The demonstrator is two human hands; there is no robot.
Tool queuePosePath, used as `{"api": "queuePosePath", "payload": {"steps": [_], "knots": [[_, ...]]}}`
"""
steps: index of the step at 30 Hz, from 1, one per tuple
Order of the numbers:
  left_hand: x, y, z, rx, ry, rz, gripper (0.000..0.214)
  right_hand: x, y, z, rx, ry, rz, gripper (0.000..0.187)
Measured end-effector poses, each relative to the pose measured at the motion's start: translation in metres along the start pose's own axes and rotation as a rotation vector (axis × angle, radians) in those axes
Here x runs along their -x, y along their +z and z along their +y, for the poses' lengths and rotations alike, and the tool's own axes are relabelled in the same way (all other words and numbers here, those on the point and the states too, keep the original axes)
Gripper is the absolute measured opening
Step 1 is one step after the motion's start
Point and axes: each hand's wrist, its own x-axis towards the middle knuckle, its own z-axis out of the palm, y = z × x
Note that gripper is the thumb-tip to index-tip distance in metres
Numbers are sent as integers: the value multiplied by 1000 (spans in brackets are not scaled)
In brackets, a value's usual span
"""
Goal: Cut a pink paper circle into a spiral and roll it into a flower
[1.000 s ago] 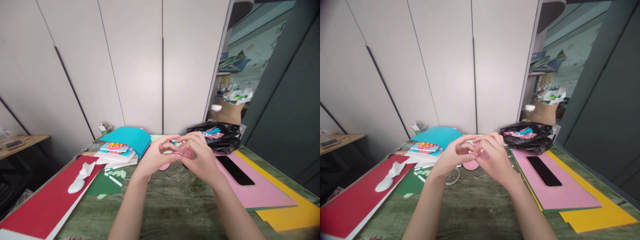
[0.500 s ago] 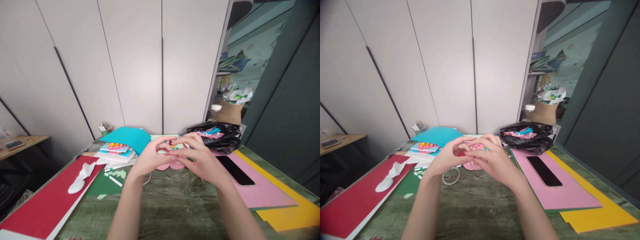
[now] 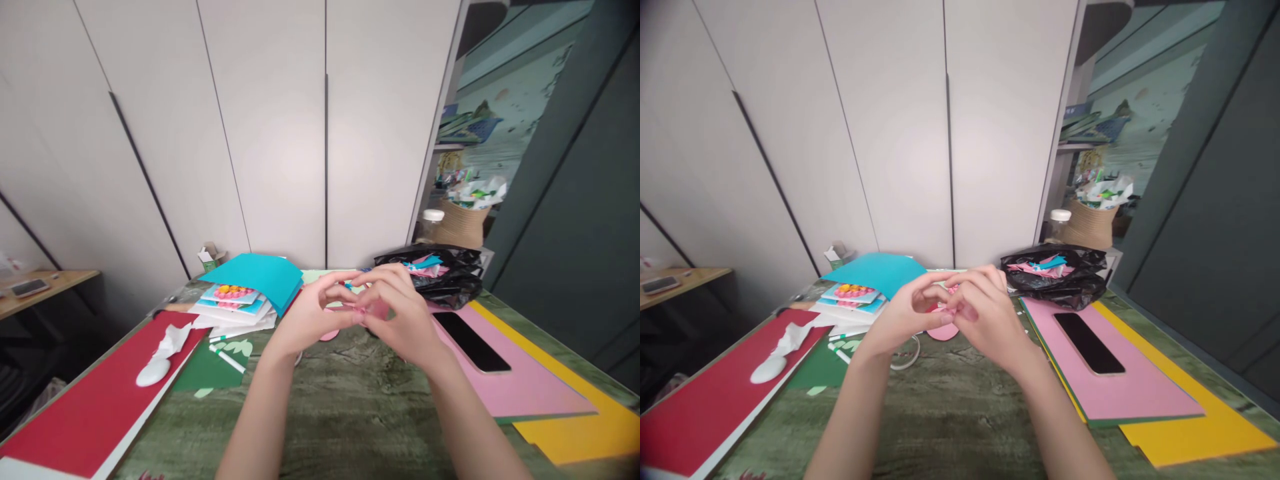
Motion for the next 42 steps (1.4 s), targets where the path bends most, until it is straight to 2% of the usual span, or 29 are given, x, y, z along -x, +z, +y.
{"api": "queuePosePath", "payload": {"steps": [10,14,18,22,31,42], "knots": [[-1,0,3,33,-6,51,57,1,-3,1,20,-22,-29,5],[1,-2,6,-4,-28,61,57,0,-7,1,-2,-61,-67,10],[3,-3,10,-121,-48,36,58,1,-8,2,-22,-95,-168,17],[3,-4,11,-218,-46,16,57,2,-6,4,-22,-58,-260,17],[2,-1,6,-105,-29,-3,60,0,-4,1,-17,17,-78,9],[1,1,7,-61,-25,40,57,1,-1,0,-3,-7,-45,6]]}}
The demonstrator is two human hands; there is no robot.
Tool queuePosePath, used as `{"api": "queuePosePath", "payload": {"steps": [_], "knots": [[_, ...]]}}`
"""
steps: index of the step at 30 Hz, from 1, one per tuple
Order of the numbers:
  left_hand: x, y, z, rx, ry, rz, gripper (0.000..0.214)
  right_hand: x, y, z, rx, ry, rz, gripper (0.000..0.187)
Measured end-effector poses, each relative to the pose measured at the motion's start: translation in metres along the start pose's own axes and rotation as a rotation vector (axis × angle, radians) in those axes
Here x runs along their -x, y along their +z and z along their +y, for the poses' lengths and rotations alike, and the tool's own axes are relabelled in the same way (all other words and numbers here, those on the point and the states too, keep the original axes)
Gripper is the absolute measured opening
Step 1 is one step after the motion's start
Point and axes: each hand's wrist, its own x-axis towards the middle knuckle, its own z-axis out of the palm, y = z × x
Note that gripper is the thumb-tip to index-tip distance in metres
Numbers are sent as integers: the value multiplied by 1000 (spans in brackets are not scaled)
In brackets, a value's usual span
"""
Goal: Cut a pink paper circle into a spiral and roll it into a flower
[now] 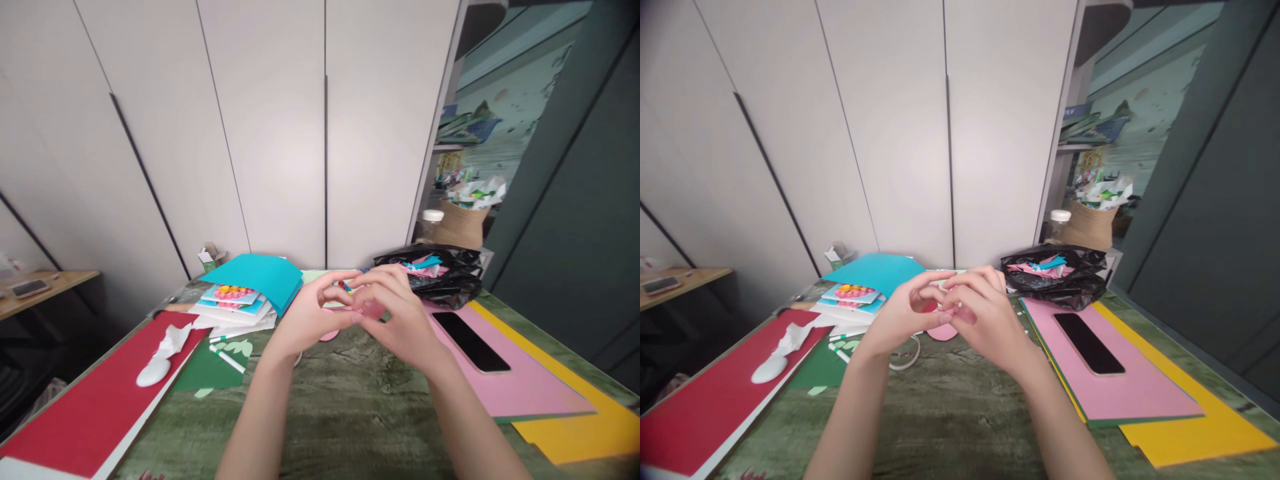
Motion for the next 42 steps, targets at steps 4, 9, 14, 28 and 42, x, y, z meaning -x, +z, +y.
{"api": "queuePosePath", "payload": {"steps": [4,9,14,28,42], "knots": [[1,-2,2,-25,3,2,58,0,-5,1,1,-27,-42,8],[3,-2,6,-191,-6,16,56,0,-9,2,-16,-66,-161,14],[2,-4,4,-260,-13,6,55,2,-4,6,-23,-30,-265,20],[-1,-1,-2,-10,61,27,55,-1,2,0,4,46,9,8],[1,-3,-1,5,40,49,56,-1,-4,4,4,-21,-40,12]]}}
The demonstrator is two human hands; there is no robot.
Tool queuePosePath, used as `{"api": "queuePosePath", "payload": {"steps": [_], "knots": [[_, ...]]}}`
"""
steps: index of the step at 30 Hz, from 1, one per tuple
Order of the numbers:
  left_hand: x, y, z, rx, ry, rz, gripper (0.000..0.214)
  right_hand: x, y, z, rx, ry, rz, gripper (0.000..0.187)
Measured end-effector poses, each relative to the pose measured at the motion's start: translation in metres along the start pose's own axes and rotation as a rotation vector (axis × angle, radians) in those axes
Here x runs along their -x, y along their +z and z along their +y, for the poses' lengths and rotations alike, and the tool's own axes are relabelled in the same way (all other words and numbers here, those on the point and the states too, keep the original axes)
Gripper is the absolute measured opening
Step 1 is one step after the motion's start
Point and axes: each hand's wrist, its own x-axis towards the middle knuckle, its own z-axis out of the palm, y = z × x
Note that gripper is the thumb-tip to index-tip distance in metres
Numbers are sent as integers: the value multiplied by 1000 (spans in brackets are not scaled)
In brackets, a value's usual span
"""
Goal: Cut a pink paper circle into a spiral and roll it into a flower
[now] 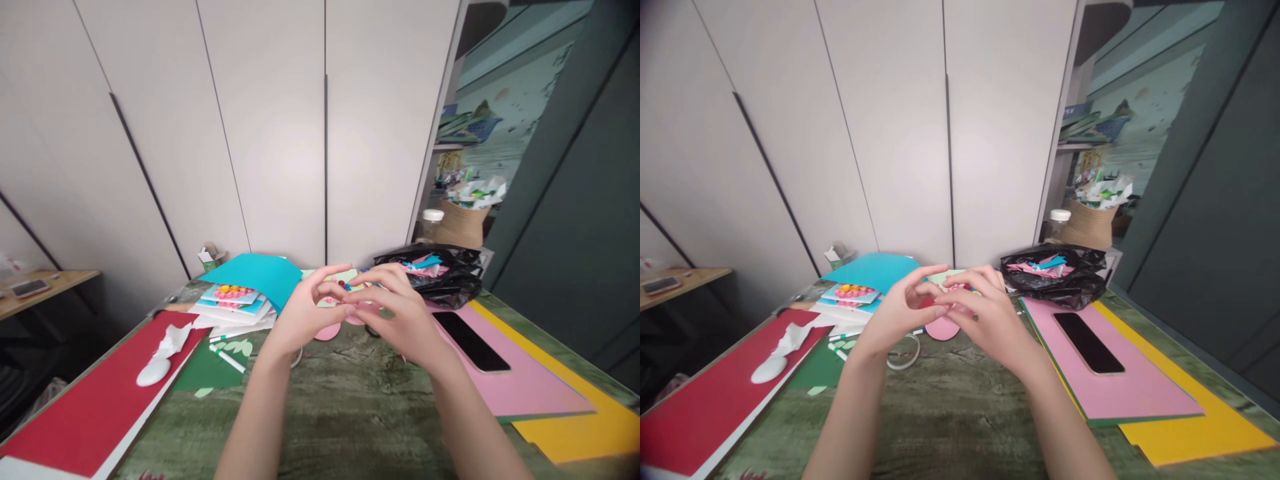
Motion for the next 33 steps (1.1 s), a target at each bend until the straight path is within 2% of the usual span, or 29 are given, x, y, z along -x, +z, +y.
{"api": "queuePosePath", "payload": {"steps": [8,16,21,33], "knots": [[2,0,5,-181,-70,-19,54,1,1,3,-6,-28,-175,23],[1,2,4,-49,-45,-79,58,1,1,1,8,76,-1,10],[1,3,3,-58,-50,-80,58,1,1,-1,1,78,10,7],[-1,8,0,24,-68,-42,60,0,5,-3,14,59,26,12]]}}
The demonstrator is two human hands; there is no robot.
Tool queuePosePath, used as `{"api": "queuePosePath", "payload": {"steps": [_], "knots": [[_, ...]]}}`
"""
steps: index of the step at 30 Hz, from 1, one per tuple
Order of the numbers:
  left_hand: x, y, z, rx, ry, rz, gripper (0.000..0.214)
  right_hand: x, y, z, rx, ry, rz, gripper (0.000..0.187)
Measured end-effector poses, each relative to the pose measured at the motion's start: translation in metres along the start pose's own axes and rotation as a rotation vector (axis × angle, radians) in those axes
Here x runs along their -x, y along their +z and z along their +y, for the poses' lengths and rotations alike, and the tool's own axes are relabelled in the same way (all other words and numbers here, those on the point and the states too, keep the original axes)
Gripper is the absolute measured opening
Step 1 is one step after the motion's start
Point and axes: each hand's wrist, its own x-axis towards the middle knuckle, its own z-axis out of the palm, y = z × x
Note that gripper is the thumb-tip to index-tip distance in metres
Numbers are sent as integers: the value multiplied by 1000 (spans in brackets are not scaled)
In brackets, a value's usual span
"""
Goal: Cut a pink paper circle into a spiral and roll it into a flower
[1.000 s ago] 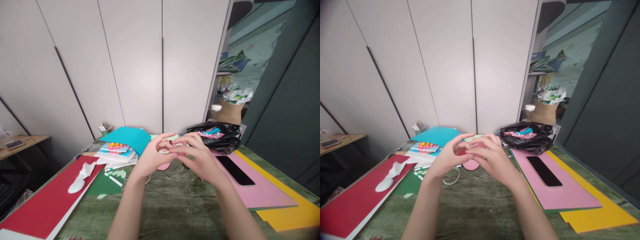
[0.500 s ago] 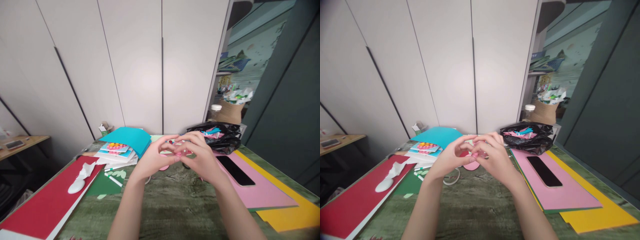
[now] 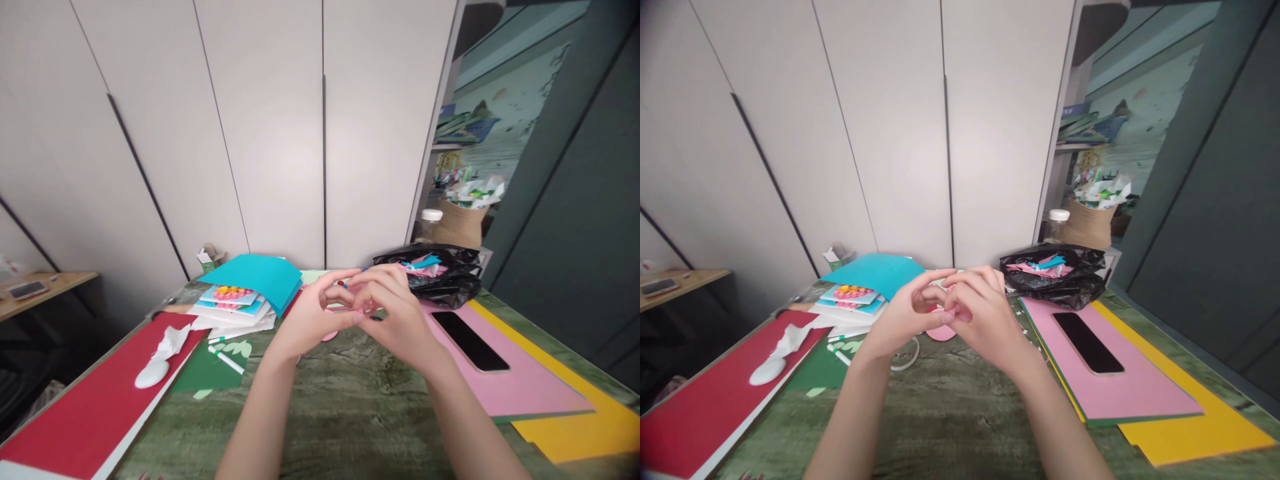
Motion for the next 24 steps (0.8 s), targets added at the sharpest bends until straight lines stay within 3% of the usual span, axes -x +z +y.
{"api": "queuePosePath", "payload": {"steps": [7,13,19,24], "knots": [[-1,-2,0,104,19,40,63,0,-7,1,-32,1,-29,4],[0,-8,0,91,13,60,71,-2,-15,-3,-78,-25,-96,19],[2,-8,0,32,-16,25,71,-2,-10,-3,-58,-62,-163,32],[0,-6,-5,45,17,39,66,0,-4,3,-1,-53,-111,24]]}}
